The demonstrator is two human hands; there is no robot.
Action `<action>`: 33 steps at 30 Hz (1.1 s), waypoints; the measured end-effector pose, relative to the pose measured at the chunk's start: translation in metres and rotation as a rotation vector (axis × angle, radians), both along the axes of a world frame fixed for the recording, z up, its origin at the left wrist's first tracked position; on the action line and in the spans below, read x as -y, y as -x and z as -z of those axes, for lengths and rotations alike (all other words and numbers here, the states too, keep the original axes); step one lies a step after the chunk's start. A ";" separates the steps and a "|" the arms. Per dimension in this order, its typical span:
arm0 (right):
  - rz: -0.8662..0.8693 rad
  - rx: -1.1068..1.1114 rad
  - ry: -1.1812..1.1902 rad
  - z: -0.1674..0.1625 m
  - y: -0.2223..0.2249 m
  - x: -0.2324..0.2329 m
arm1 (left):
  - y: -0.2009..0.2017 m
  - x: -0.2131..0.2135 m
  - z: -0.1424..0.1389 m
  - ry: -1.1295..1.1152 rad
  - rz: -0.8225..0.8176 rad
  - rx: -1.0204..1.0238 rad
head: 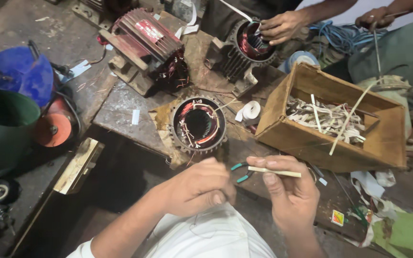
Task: The person works on an electric motor stator, using pliers to adjust copper windings and a wooden stick to push insulation into the slots. They also retrieve and cut strips of insulating material from a cardboard box.
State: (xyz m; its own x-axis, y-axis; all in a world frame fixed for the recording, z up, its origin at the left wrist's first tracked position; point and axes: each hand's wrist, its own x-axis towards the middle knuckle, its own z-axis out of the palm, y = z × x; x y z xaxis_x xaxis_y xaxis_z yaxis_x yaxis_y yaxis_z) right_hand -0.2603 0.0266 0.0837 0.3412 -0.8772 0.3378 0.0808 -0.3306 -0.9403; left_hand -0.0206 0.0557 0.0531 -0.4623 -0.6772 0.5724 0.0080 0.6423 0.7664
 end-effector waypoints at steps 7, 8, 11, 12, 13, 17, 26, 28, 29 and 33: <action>0.013 0.154 0.021 -0.011 -0.009 -0.006 | 0.006 0.014 -0.020 -0.094 -0.183 -0.131; 0.012 0.161 0.025 -0.012 -0.010 -0.007 | 0.006 0.015 -0.022 -0.087 -0.185 -0.126; 0.012 0.150 0.027 -0.016 -0.013 -0.009 | 0.005 0.019 -0.024 -0.088 -0.182 -0.126; 0.015 0.127 0.026 -0.017 -0.014 -0.009 | 0.005 0.020 -0.023 -0.094 -0.180 -0.127; 0.019 0.104 0.028 -0.017 -0.014 -0.009 | 0.004 0.021 -0.022 -0.094 -0.176 -0.131; 0.037 0.075 0.019 -0.018 -0.014 -0.008 | 0.004 0.024 -0.018 -0.078 -0.169 -0.145; -0.070 -0.245 0.209 -0.027 -0.023 0.012 | -0.019 0.025 -0.028 0.017 -0.310 0.066; -0.040 -0.265 0.201 -0.029 -0.024 0.018 | -0.035 0.024 -0.024 0.129 -0.421 0.200; -0.044 -0.254 0.224 -0.029 -0.025 0.019 | -0.041 0.023 -0.020 0.139 -0.472 0.226; -0.094 -0.268 0.323 -0.030 -0.033 0.019 | -0.044 0.023 0.002 0.186 -0.663 0.321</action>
State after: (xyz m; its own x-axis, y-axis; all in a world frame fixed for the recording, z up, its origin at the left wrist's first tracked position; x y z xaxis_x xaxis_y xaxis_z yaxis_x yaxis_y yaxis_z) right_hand -0.2274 0.0076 0.1140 0.5274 -0.7021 0.4784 -0.1090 -0.6143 -0.7815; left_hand 0.0234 0.0330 0.0513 -0.1553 -0.7768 0.6102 -0.6299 0.5538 0.5446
